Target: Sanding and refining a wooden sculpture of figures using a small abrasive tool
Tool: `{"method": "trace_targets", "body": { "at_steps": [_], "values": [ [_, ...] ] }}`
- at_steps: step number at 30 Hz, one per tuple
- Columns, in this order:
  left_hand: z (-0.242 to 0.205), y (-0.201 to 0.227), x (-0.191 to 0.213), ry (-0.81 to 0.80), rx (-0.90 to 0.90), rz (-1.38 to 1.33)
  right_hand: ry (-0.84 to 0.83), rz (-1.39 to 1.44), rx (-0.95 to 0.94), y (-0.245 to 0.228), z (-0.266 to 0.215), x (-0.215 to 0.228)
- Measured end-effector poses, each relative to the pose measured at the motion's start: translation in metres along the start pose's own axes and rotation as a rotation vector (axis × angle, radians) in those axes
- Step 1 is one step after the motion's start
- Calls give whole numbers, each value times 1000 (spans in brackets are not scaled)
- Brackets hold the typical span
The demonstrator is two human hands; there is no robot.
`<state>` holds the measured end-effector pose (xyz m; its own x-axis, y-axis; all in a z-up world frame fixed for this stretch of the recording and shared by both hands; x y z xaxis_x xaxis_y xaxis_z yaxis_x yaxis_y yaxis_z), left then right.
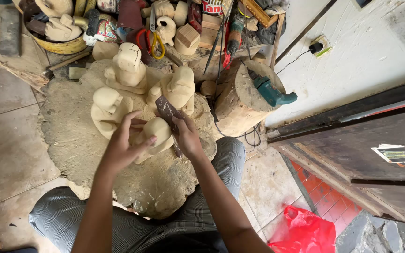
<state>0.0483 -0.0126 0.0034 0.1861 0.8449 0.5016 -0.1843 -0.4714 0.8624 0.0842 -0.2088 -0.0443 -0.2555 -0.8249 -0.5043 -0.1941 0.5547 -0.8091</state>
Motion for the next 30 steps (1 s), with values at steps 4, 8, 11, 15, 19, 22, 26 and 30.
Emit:
{"method": "trace_targets", "body": {
  "at_steps": [4,8,11,15,19,22,26,30],
  "values": [
    [29,17,11,-111,-93,27,50,124,-1,-17,-17,-10],
    [60,8,-1,-24,-184,-73,34,131,50,-23,-22,7],
    [66,20,-8,-42,-181,-120,29,49,95,-19,-17,39],
    [77,-22,-38,-27,-178,-138,34,-37,165,-32,-25,53],
    [66,-29,-46,200,-118,-142,-5,-86,190,-51,-34,48],
    [60,-47,-49,514,-109,-125,-39,-340,265,-55,-26,55],
    [39,-55,-43,883,120,100,16,-415,441,-62,-25,60],
    [32,-34,-42,962,252,105,-32,-432,525,-66,-35,22]
  ]
}}
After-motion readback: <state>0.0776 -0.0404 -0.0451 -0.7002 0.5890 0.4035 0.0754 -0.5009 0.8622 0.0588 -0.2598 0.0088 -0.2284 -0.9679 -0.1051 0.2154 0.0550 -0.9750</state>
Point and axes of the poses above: each hand's wrist, its own z-axis towards the middle knuckle, its own x-axis out of the back of the hand, y = z × x, the point moved 5 cm from there along z, towards the middle knuckle, and after that the axes turned 13 degrees about z, right-handed, at the moved point
